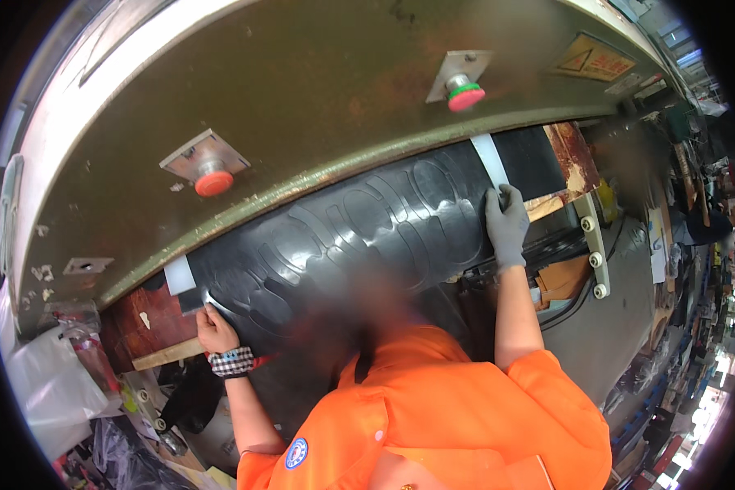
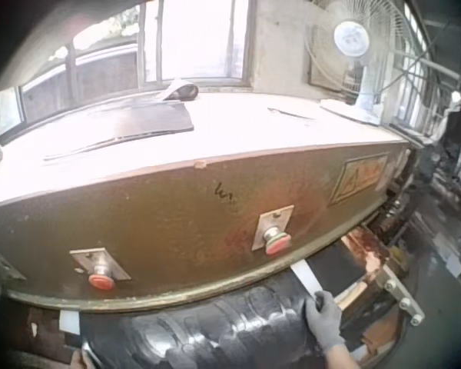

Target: The person ties a plastic bag and sets it aside, then repeatedly places black rubber shoe insoles onto a machine's conveyor belt. They press the insoles into place and remove them after processing, stacking the finished pieces on the side.

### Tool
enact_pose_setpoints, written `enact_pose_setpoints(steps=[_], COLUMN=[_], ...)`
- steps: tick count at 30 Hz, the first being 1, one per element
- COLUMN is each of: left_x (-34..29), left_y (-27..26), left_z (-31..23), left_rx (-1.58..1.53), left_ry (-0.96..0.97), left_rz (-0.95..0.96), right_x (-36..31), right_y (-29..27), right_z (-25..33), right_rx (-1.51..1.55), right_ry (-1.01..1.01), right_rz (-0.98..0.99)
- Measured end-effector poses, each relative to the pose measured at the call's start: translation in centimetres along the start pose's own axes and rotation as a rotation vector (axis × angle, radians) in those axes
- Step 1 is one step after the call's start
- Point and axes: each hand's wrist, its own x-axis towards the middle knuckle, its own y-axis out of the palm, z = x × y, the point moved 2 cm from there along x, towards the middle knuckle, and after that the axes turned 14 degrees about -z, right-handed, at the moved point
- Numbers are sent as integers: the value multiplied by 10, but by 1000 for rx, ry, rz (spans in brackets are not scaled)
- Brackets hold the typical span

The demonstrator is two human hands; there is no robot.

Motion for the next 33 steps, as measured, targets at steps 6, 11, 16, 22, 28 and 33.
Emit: enact_pose_setpoints(steps=[6,11,16,22,28,33], left_x=[-30,-68,-93,-136,-163,-166], left_y=[-25,-63,-92,-130,-156,-152], left_z=[9,26,33,19,31,37], left_rx=[-80,-101,-84,149,222,216], left_ry=[88,-31,-126,-98,-245,-207], left_rz=[-34,79,261,177,316,302], right_x=[-29,-47,-91,-135,-90,-78], right_y=[-43,-75,-3,-8,-61,-61], right_z=[-8,19,97,100,73,50], right_rx=[103,-137,108,166,550,93], right_ry=[-161,-308,-847,-707,251,-351], right_rz=[-29,-122,263,221,606,247])
